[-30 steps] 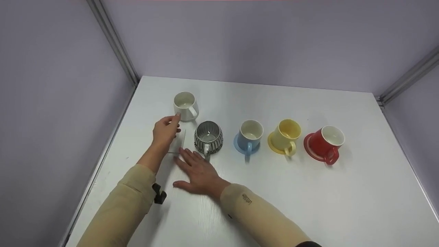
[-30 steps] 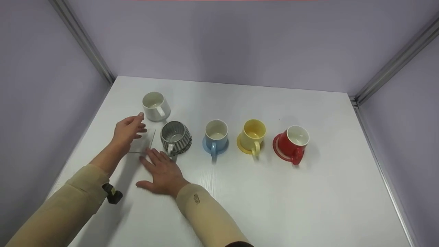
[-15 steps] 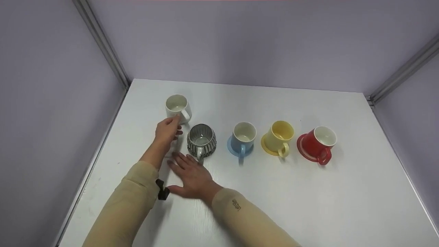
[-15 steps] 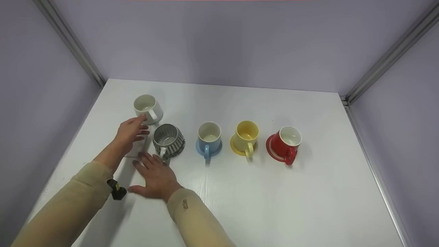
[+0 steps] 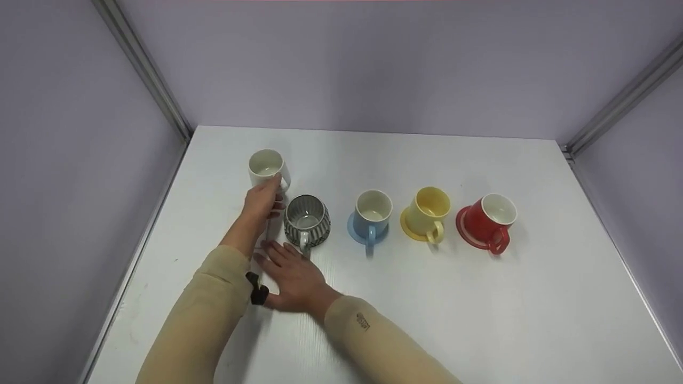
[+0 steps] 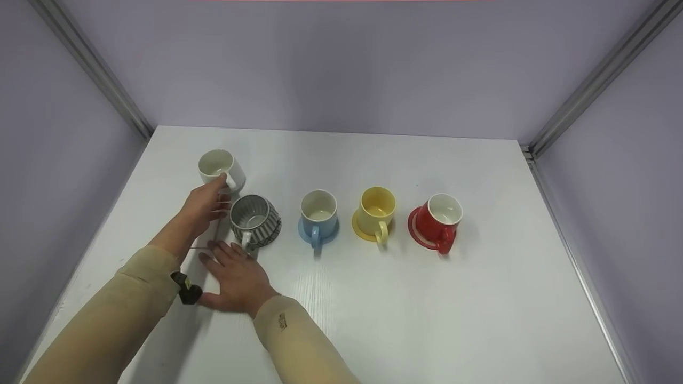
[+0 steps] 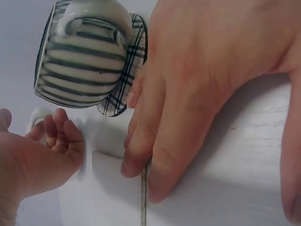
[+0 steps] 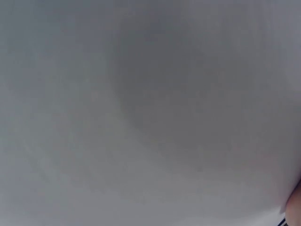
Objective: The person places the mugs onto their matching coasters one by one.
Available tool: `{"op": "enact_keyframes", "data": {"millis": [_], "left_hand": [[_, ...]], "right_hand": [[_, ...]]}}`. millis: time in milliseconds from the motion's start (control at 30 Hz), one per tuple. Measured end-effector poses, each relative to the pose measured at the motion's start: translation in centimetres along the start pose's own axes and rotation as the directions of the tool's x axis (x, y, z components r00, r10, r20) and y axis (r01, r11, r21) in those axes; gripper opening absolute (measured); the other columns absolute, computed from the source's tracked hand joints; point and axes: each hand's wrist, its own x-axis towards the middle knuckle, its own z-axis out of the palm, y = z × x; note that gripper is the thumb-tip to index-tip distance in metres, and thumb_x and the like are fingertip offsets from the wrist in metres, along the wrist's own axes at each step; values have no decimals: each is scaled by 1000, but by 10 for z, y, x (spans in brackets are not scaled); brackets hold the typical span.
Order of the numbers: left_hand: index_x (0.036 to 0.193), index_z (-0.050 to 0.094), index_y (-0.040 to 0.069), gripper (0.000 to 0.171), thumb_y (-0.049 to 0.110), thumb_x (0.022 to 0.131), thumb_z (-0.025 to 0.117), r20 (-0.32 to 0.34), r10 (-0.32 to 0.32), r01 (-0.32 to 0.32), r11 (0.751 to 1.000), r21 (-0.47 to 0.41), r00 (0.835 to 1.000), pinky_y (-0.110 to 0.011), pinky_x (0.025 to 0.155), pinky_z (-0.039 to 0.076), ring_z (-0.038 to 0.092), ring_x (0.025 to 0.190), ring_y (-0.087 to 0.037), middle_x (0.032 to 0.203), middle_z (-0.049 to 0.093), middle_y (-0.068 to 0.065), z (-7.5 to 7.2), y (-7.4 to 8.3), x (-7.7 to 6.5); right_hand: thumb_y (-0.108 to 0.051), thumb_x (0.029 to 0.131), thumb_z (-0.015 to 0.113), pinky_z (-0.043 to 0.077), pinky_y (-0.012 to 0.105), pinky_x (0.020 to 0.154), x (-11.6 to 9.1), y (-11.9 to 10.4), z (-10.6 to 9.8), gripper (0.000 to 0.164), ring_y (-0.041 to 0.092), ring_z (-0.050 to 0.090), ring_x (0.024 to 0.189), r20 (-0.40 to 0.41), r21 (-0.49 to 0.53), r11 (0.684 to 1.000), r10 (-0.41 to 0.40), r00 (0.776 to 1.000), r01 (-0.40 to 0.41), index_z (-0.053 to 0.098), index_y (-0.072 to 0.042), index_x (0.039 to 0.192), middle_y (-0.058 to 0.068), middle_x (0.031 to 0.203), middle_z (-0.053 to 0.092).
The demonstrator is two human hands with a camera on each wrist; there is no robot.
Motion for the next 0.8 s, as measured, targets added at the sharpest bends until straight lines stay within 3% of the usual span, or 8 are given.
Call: {"op": "enact_keyframes", "data": {"millis": [133,333,633,800], "left_hand": [[132,59,-2,64,57,108,50,34,-27,28,999,-32,999,-39,92,54,65,100,-25,112,63,-14,0,0,3],[132,59,-2,66,58,108,47,56,-44,47,998,-42,997,-38,91,55,66,102,-25,116,64,-14,-4,-2,7],[133,56,-2,67,59,108,48,78,-66,76,989,-129,995,-33,85,55,64,94,-20,111,61,-9,-4,-4,10],[123,57,3,58,59,109,48,72,-73,84,984,-157,995,-31,81,54,63,93,-20,106,60,-7,-5,-4,11]], "right_hand": [[-81,101,19,4,32,130,0,-1,1,89,16,8,163,2,-10,1000,2,1000,-2,23,-26,171,-1,177,15],[-82,100,17,4,32,130,1,-1,1,90,16,8,163,14,-19,1000,-1,1000,1,22,-26,171,0,177,16],[-83,98,35,9,33,130,0,-2,2,93,17,13,162,-23,-56,998,-17,1000,15,24,-25,170,1,177,20],[-84,98,34,10,33,130,0,-3,2,95,17,12,162,-30,-78,997,-29,999,27,22,-24,171,1,177,17]]}}
